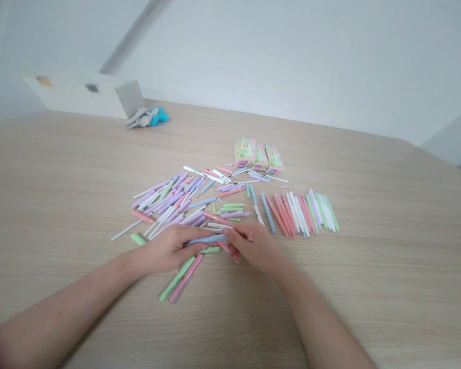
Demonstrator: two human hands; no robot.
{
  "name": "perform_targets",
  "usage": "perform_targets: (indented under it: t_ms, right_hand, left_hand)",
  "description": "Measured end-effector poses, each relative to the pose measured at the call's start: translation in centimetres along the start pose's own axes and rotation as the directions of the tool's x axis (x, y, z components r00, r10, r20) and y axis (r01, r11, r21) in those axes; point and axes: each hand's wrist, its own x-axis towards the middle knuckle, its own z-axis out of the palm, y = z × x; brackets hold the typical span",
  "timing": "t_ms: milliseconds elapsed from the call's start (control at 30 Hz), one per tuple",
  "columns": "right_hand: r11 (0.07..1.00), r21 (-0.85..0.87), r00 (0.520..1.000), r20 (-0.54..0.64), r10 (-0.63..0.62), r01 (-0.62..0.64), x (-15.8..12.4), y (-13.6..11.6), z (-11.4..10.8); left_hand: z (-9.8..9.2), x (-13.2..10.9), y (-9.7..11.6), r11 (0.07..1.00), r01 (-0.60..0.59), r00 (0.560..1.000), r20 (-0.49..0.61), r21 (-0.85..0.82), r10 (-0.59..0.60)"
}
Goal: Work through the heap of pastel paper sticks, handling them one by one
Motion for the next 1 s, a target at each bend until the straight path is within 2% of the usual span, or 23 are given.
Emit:
perform_targets:
  t_ms: [133, 233, 500, 600, 833, 1000]
  right_hand:
    - [0.992, 0.093, 0.994, -0.071, -0.081, 0.088, -0.02, -0.25, -0.25]
    - [0.988, 0.081, 0.985, -0.122, -0.121, 0.131, -0.02, -0.28, -0.34]
    - [0.997, -0.080, 0.995, -0.102, -0.017, 0.009, 0.08, 0.03, 0.07]
    - [0.994, -0.106, 0.997, -0.081, -0.013, 0.005, 0.03, -0.13, 0.15]
    - [0.999, -0.043, 1.000, 0.028, -0.001, 0.002, 0.09, 0.06, 0.42]
    - [1.000, -0.004, 1.000, 0.003, 0.005, -0.005, 0.10, 0.05, 0.45]
  left_hand:
    - [0.03, -0.02, -0.11, 1.000, 0.012, 1.000, -0.010, -0.007, -0.012]
    - [0.06, -0.03, -0.13, 1.000, 0.009, 1.000, -0.019, -0.011, -0.009]
    - [0.09, 0.00, -0.16, 0.998, 0.004, 1.000, -0.027, 0.056, -0.003]
    - [0.00, 0.02, -0.14, 0.998, -0.008, 1.000, -0.013, 0.069, 0.009]
    - [0.17, -0.05, -0.38, 0.989, -0.005, 1.000, 0.011, 0.145, 0.003]
    - [0.18, -0.05, -0.35, 0.994, -0.025, 0.999, -0.022, 0.111, 0.027]
